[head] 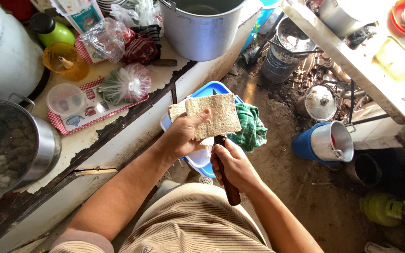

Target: The person slices a block of tempeh into thin pieces with a knife by hand.

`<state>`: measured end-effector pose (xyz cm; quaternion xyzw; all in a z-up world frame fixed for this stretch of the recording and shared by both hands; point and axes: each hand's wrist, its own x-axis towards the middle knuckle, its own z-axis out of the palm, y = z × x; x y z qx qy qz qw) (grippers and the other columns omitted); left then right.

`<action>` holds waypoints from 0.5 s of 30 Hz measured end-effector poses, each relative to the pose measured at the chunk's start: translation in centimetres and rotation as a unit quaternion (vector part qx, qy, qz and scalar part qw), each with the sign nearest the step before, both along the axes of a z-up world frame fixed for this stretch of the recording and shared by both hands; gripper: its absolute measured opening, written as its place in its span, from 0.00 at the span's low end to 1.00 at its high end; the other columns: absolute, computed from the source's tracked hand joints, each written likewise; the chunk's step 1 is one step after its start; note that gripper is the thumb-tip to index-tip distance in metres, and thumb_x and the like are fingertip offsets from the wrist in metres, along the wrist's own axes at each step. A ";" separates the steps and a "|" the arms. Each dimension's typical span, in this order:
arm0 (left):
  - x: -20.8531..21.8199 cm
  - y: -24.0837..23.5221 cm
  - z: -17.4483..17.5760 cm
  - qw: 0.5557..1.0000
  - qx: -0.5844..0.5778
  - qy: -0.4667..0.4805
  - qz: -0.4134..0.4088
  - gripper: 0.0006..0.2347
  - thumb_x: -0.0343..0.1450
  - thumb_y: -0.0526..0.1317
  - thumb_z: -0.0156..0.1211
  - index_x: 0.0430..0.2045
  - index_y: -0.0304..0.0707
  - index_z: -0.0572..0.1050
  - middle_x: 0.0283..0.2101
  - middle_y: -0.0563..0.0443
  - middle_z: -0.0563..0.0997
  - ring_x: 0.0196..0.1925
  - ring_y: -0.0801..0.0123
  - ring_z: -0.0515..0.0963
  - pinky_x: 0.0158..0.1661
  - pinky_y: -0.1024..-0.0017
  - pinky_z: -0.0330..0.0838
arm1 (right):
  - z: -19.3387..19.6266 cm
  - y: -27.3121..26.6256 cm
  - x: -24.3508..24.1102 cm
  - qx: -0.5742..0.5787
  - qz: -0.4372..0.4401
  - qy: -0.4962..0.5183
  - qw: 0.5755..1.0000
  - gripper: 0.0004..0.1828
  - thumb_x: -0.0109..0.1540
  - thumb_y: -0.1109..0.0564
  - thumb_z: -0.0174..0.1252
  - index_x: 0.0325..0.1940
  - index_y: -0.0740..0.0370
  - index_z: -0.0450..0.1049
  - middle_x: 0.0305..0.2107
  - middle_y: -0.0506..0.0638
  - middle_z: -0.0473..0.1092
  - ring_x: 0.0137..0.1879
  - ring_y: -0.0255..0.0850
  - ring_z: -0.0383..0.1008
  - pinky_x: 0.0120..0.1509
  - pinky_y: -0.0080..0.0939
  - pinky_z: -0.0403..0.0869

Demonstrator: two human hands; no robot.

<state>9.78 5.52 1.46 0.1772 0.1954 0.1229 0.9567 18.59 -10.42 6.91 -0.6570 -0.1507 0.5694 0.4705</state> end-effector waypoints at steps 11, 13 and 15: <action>1.7 -1.3 0.5 1.000 -0.023 0.014 -0.001 0.13 0.78 0.38 0.52 0.54 0.29 0.71 0.50 0.40 0.79 0.52 0.58 0.81 0.54 0.58 0.79 | -0.1 -1.5 0.5 0.020 0.004 -0.034 0.999 0.11 0.70 0.50 0.45 0.39 0.58 0.63 0.22 0.46 0.64 0.21 0.34 0.64 0.22 0.37 0.68; 1.7 -1.3 0.8 0.999 -0.035 0.020 -0.009 0.12 0.78 0.38 0.53 0.54 0.31 0.71 0.50 0.41 0.79 0.52 0.59 0.80 0.54 0.58 0.79 | 0.0 -1.8 0.8 0.017 0.009 -0.038 0.999 0.11 0.70 0.50 0.45 0.39 0.58 0.63 0.22 0.47 0.64 0.21 0.34 0.64 0.22 0.37 0.68; 1.7 -1.4 0.9 1.000 0.011 0.015 -0.004 0.12 0.77 0.38 0.53 0.53 0.30 0.70 0.51 0.41 0.80 0.53 0.59 0.81 0.55 0.58 0.78 | 0.0 -2.1 1.1 0.020 -0.002 -0.014 1.000 0.10 0.71 0.51 0.45 0.40 0.58 0.63 0.23 0.46 0.64 0.22 0.33 0.63 0.23 0.36 0.67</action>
